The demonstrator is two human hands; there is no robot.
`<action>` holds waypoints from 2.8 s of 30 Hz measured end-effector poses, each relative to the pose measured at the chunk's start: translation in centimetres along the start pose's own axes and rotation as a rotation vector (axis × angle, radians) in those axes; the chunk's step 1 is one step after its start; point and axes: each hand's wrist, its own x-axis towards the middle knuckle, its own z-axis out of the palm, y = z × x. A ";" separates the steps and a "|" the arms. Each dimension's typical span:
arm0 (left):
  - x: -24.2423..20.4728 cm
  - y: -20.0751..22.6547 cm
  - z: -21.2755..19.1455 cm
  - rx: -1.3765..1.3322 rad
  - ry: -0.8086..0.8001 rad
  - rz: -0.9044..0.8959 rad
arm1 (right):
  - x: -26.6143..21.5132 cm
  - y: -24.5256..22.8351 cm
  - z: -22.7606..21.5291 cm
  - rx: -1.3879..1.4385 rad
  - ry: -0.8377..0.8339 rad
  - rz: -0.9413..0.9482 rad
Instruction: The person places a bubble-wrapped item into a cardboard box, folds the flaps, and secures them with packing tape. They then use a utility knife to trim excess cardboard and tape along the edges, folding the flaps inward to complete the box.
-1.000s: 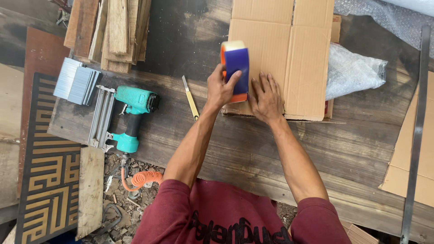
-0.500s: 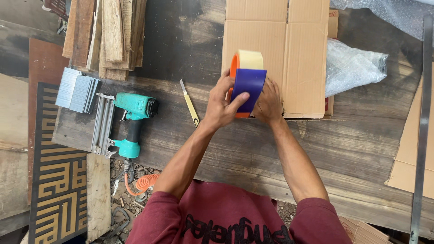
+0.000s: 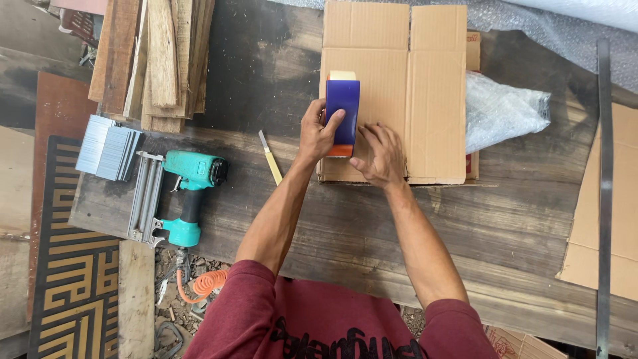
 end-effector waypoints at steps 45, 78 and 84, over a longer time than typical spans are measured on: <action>-7.0 0.2 -1.6 0.670 -0.435 -0.225 | 19.1 -3.3 -1.6 0.833 0.138 0.291; -5.3 -0.9 -0.6 1.053 -0.646 -0.049 | 27.9 2.2 2.5 0.674 0.190 0.117; 1.2 1.3 3.0 0.954 -0.656 -0.100 | 26.1 -0.6 1.3 0.618 0.326 -0.083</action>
